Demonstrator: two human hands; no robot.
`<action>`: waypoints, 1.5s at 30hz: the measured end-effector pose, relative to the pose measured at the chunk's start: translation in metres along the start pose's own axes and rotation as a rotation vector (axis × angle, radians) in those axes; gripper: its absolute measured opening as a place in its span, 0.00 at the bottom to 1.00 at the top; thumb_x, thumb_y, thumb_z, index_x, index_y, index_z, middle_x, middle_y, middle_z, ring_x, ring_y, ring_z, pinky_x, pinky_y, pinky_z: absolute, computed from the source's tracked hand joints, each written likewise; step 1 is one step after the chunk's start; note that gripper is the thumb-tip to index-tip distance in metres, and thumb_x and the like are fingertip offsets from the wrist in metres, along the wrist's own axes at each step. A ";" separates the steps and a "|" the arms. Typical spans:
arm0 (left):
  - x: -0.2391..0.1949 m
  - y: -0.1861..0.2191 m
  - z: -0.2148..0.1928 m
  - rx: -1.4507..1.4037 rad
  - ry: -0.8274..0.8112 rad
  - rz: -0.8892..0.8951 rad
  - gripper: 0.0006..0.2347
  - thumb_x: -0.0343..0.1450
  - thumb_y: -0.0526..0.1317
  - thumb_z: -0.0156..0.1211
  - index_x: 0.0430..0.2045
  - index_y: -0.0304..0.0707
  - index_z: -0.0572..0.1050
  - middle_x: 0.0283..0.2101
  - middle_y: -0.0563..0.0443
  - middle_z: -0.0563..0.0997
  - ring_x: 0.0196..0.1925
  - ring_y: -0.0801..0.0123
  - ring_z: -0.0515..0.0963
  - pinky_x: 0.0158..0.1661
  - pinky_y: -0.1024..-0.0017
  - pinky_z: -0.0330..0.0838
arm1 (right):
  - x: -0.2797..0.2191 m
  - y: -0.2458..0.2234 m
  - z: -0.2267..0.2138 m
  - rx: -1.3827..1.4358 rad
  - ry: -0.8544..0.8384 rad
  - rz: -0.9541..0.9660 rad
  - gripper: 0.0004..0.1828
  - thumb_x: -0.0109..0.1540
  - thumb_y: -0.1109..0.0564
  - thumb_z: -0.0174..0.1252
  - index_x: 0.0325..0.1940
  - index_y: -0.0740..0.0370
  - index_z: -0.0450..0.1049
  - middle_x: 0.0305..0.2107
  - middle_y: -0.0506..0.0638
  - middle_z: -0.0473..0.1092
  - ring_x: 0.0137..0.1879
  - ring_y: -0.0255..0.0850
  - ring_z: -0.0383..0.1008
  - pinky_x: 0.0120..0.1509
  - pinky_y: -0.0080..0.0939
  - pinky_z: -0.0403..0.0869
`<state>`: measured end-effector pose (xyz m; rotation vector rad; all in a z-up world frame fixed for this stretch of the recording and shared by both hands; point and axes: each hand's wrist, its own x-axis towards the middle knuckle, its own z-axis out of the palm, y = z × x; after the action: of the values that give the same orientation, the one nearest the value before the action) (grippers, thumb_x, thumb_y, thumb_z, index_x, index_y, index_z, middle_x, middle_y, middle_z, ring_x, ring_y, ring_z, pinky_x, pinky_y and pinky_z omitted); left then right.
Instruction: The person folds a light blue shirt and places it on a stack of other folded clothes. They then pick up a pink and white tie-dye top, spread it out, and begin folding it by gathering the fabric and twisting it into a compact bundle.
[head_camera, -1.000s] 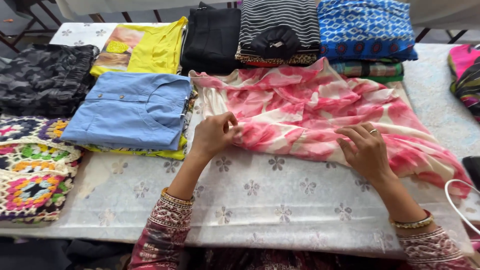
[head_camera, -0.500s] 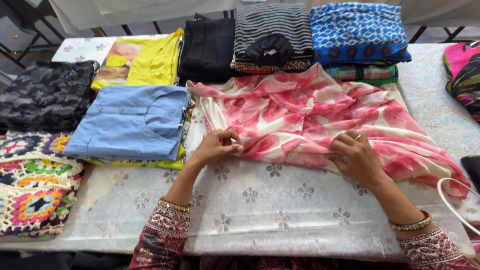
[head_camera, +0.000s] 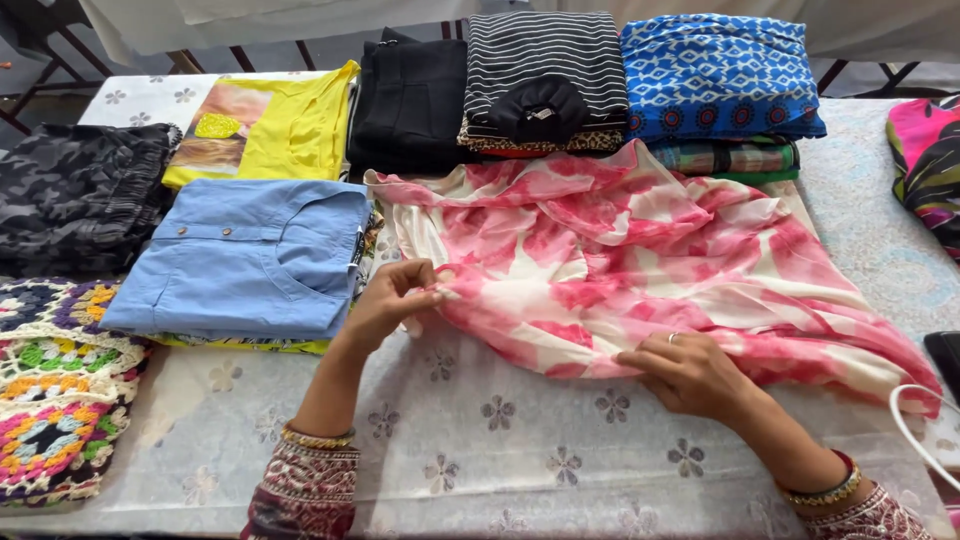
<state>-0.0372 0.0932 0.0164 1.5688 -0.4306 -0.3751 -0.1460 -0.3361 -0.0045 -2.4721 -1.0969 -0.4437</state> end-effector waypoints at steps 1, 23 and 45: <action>-0.003 0.001 -0.002 -0.003 -0.003 -0.003 0.07 0.68 0.37 0.67 0.23 0.38 0.73 0.25 0.60 0.74 0.26 0.84 0.71 0.22 0.82 0.67 | 0.002 -0.003 -0.001 0.001 -0.003 0.004 0.15 0.53 0.59 0.65 0.45 0.56 0.80 0.33 0.48 0.76 0.34 0.43 0.77 0.37 0.44 0.74; -0.021 0.014 0.041 1.155 -0.282 0.051 0.08 0.63 0.36 0.66 0.34 0.42 0.80 0.44 0.49 0.82 0.50 0.55 0.81 0.50 0.60 0.74 | -0.002 -0.007 0.012 0.041 -0.111 0.006 0.14 0.54 0.53 0.67 0.41 0.57 0.75 0.32 0.47 0.75 0.36 0.47 0.79 0.36 0.47 0.74; -0.046 0.009 0.094 1.292 -0.227 0.325 0.21 0.57 0.38 0.71 0.45 0.51 0.78 0.62 0.44 0.68 0.68 0.49 0.60 0.66 0.39 0.36 | -0.007 -0.001 0.010 -0.141 -0.114 0.056 0.25 0.48 0.58 0.67 0.50 0.51 0.78 0.30 0.46 0.76 0.35 0.46 0.78 0.37 0.48 0.75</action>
<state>-0.1231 0.0336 0.0199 2.6370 -1.2447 0.0364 -0.1499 -0.3355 -0.0164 -2.6735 -1.0704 -0.3789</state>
